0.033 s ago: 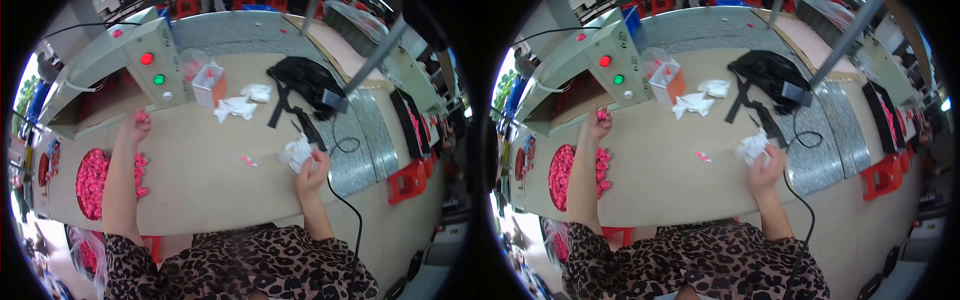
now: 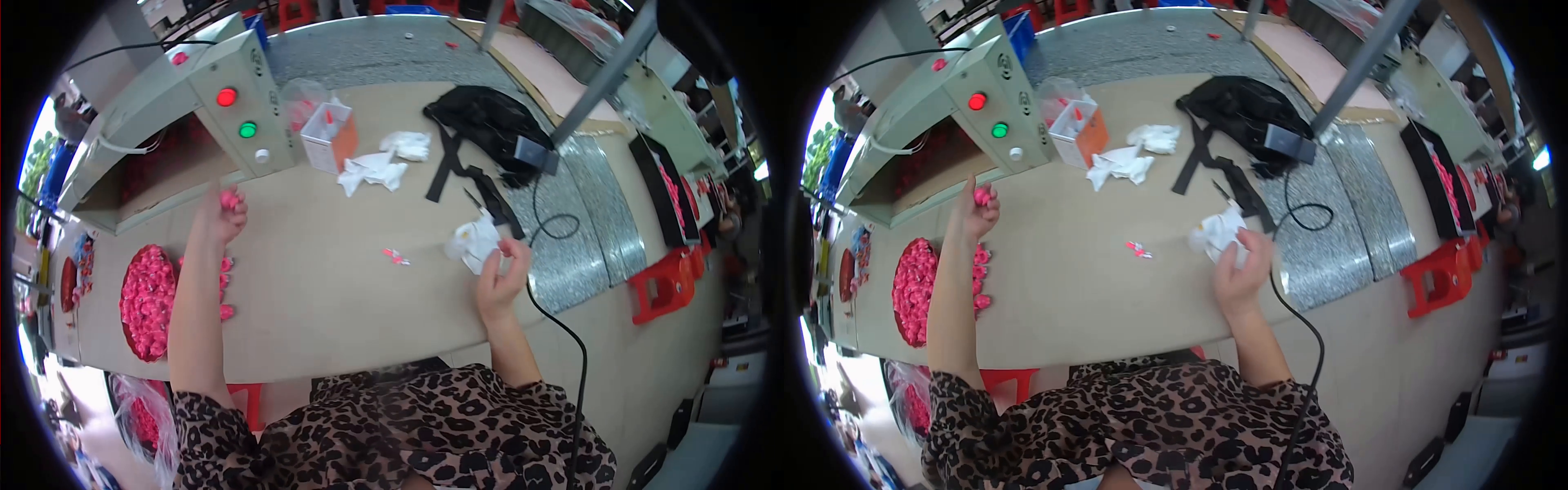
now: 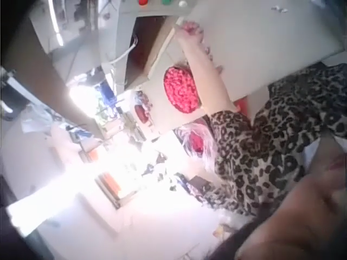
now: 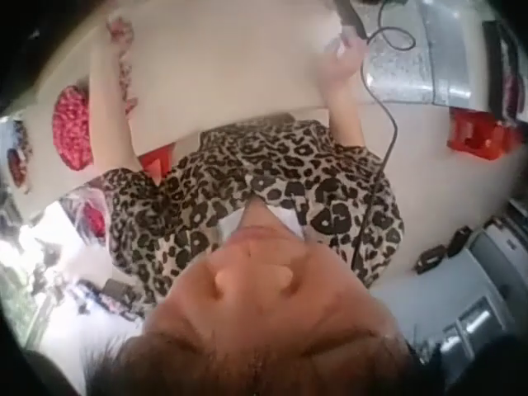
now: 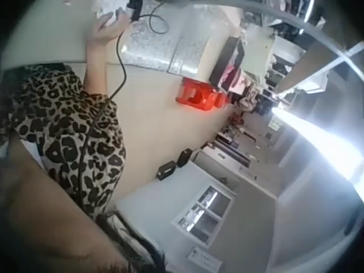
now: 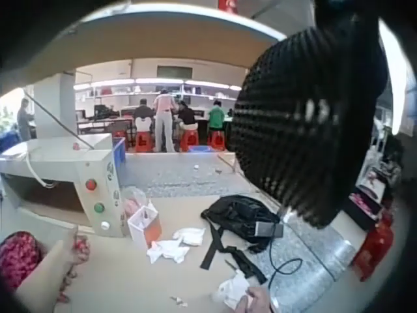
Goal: The person glues small decorative parts onto pink toy heads using a glue bottle.
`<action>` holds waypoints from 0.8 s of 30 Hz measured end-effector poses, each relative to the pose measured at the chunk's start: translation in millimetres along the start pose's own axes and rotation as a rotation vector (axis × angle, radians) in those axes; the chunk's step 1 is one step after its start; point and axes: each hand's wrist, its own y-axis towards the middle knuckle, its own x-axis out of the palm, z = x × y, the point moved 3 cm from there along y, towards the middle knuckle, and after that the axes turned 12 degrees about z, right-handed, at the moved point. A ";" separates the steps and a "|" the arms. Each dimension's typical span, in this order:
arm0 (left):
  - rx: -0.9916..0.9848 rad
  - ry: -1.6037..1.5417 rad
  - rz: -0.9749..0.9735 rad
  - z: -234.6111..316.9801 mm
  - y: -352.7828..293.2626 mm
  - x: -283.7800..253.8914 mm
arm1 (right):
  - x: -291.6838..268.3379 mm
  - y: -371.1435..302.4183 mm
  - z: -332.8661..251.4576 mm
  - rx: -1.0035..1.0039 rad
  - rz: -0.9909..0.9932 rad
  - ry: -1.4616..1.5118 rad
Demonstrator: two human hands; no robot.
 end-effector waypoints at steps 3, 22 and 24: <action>-0.174 0.116 -0.206 -66.7 -43.2 3.8 | -7.7 0.5 -6.5 0.088 -0.027 0.150; 0.199 0.135 -0.580 -202.6 -121.8 -6.9 | 10.5 -2.5 -29.8 0.206 -0.294 0.325; 0.254 0.149 -0.539 -203.3 -121.4 -7.0 | 13.7 -7.7 -25.9 0.421 -0.288 0.530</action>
